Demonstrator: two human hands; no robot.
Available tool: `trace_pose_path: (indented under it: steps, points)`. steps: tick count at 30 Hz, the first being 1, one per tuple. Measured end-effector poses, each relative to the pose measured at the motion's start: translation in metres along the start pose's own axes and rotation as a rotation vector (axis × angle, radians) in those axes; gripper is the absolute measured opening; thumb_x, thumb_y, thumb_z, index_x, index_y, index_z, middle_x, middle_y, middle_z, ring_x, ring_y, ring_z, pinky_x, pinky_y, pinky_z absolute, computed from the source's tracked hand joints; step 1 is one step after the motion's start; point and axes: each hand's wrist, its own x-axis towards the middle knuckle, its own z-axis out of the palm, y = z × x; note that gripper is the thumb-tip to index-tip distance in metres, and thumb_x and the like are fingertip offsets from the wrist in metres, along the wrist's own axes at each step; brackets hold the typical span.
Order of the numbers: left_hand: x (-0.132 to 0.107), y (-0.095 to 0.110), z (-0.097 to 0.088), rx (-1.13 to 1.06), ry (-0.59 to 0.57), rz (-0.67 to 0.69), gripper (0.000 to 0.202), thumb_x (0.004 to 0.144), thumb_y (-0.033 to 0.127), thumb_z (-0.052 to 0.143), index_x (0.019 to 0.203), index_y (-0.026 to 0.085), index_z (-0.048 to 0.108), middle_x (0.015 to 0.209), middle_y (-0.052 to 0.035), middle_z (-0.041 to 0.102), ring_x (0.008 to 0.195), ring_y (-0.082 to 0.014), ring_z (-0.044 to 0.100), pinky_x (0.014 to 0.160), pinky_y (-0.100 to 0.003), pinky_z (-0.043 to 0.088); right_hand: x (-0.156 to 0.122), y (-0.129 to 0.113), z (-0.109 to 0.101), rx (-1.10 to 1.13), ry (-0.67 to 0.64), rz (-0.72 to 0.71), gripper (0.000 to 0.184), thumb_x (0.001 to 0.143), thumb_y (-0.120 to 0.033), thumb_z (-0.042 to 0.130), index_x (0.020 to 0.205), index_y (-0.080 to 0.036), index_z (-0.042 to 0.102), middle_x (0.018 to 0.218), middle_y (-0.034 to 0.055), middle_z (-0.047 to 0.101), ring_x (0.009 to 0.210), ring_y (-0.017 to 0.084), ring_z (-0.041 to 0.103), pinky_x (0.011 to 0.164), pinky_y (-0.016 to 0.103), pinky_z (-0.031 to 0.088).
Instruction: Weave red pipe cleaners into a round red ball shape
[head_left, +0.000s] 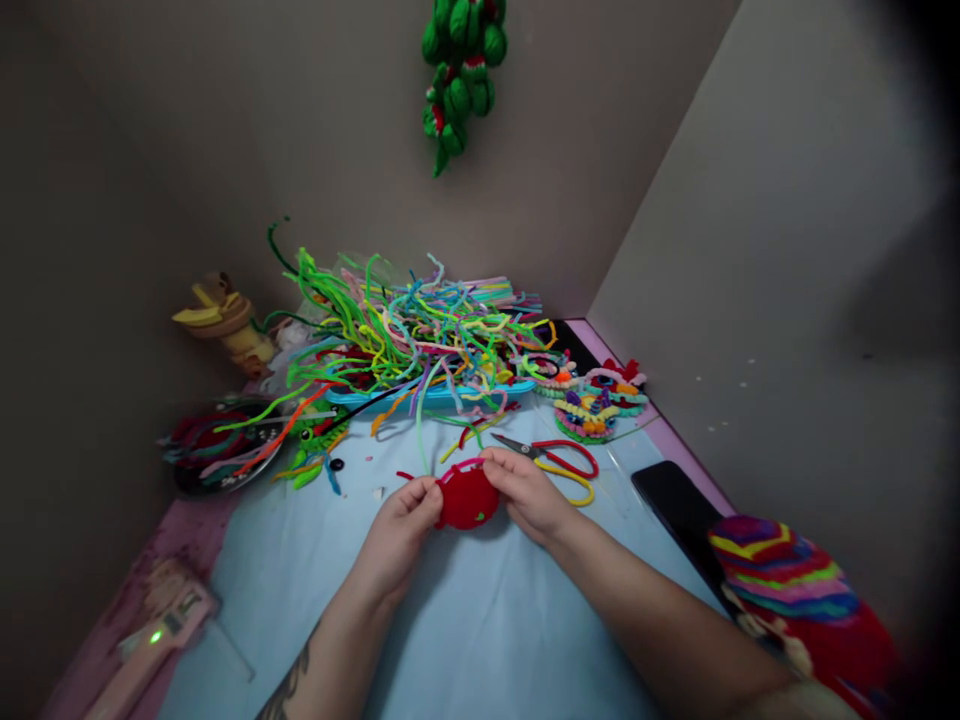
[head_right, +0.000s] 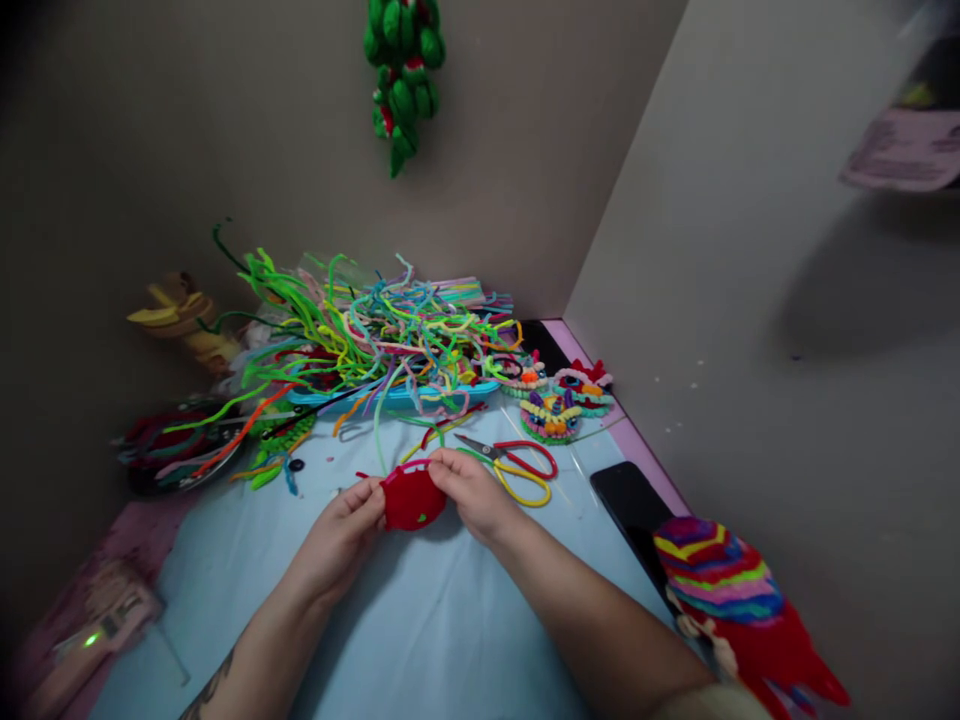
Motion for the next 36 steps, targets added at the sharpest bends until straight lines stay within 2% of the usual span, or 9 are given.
trace_pose_path:
  steps: [5, 9, 13, 18, 22, 25, 27, 31, 36]
  points:
    - [-0.002, 0.003, 0.0, 0.044, -0.036, 0.037, 0.027, 0.076, 0.039, 0.066, 0.068, 0.013, 0.06, 0.061, 0.0015, 0.051, 0.057, -0.0081, 0.04, 0.057, -0.02, 0.031, 0.004, -0.001, -0.002, 0.072, 0.027, -0.004, 0.028, 0.068, -0.041, 0.074, 0.07, -0.016, 0.061, 0.061, -0.0014, 0.062, 0.054, 0.01, 0.051, 0.056, 0.023, 0.036]
    - [-0.003, 0.004, 0.003, -0.1, 0.05, 0.115, 0.022, 0.074, 0.035, 0.07, 0.073, 0.014, 0.061, 0.061, 0.0021, 0.053, 0.057, -0.0076, 0.044, 0.057, -0.02, 0.035, 0.006, 0.002, -0.002, 0.149, 0.059, -0.036, 0.036, 0.073, -0.047, 0.067, 0.097, -0.021, 0.063, 0.09, 0.0041, 0.067, 0.078, 0.017, 0.06, 0.071, 0.029, 0.044]
    - [-0.003, 0.014, 0.011, -0.338, 0.153, 0.283, 0.025, 0.073, 0.031, 0.071, 0.093, 0.019, 0.062, 0.089, -0.0015, 0.063, 0.073, -0.0103, 0.056, 0.066, -0.022, 0.043, 0.003, 0.006, 0.008, 0.087, 0.095, -0.104, 0.038, 0.076, -0.049, 0.065, 0.104, -0.024, 0.06, 0.105, 0.0052, 0.065, 0.087, 0.017, 0.061, 0.075, 0.031, 0.044]
    - [0.0, 0.052, 0.026, -0.387, 0.155, 0.436, 0.032, 0.069, 0.026, 0.075, 0.098, 0.021, 0.061, 0.099, -0.0023, 0.066, 0.091, -0.0136, 0.06, 0.083, -0.026, 0.045, 0.012, -0.022, 0.043, -0.151, -0.177, -0.196, 0.043, 0.076, -0.045, 0.067, 0.111, -0.023, 0.057, 0.091, 0.0034, 0.068, 0.086, 0.017, 0.061, 0.084, 0.033, 0.043]
    - [0.014, 0.095, 0.036, -0.257, 0.13, 0.633, 0.034, 0.066, 0.027, 0.076, 0.096, 0.022, 0.062, 0.097, -0.0025, 0.067, 0.087, -0.0152, 0.061, 0.079, -0.027, 0.047, 0.036, -0.067, 0.072, -0.169, -0.156, -0.258, 0.053, 0.067, -0.043, 0.075, 0.111, -0.024, 0.052, 0.078, -0.0012, 0.067, 0.068, 0.014, 0.061, 0.073, 0.03, 0.046]
    - [0.028, 0.129, 0.04, -0.111, 0.271, 0.906, 0.035, 0.069, 0.027, 0.074, 0.101, 0.022, 0.061, 0.102, -0.0039, 0.067, 0.096, -0.0183, 0.061, 0.086, -0.028, 0.045, 0.05, -0.102, 0.083, -0.152, -0.047, -0.327, 0.046, 0.072, -0.052, 0.068, 0.105, -0.024, 0.053, 0.08, 0.0003, 0.068, 0.065, 0.014, 0.062, 0.065, 0.028, 0.046]
    - [0.035, 0.149, 0.041, -0.01, 0.348, 1.019, 0.034, 0.071, 0.027, 0.072, 0.103, 0.022, 0.061, 0.102, -0.0046, 0.067, 0.098, -0.0189, 0.06, 0.089, -0.028, 0.043, 0.054, -0.121, 0.087, -0.151, -0.098, -0.379, 0.045, 0.076, -0.057, 0.06, 0.104, -0.023, 0.054, 0.08, 0.0017, 0.068, 0.065, 0.015, 0.064, 0.066, 0.029, 0.047]
    - [0.047, 0.167, 0.038, 0.068, 0.261, 1.064, 0.033, 0.071, 0.024, 0.072, 0.103, 0.021, 0.063, 0.104, -0.0049, 0.067, 0.098, -0.0194, 0.061, 0.09, -0.029, 0.043, 0.057, -0.138, 0.091, -0.252, -0.274, -0.487, 0.042, 0.073, -0.049, 0.069, 0.102, -0.021, 0.057, 0.082, 0.0024, 0.068, 0.073, 0.015, 0.065, 0.072, 0.029, 0.048]
    - [0.068, 0.156, 0.024, -0.006, 0.085, 0.948, 0.04, 0.068, 0.02, 0.074, 0.106, 0.023, 0.062, 0.104, -0.0037, 0.068, 0.095, -0.0189, 0.062, 0.086, -0.029, 0.045, 0.074, -0.13, 0.091, -0.168, -0.232, -0.528, 0.048, 0.068, -0.041, 0.076, 0.106, -0.023, 0.051, 0.074, -0.0015, 0.063, 0.067, 0.013, 0.062, 0.068, 0.027, 0.048]
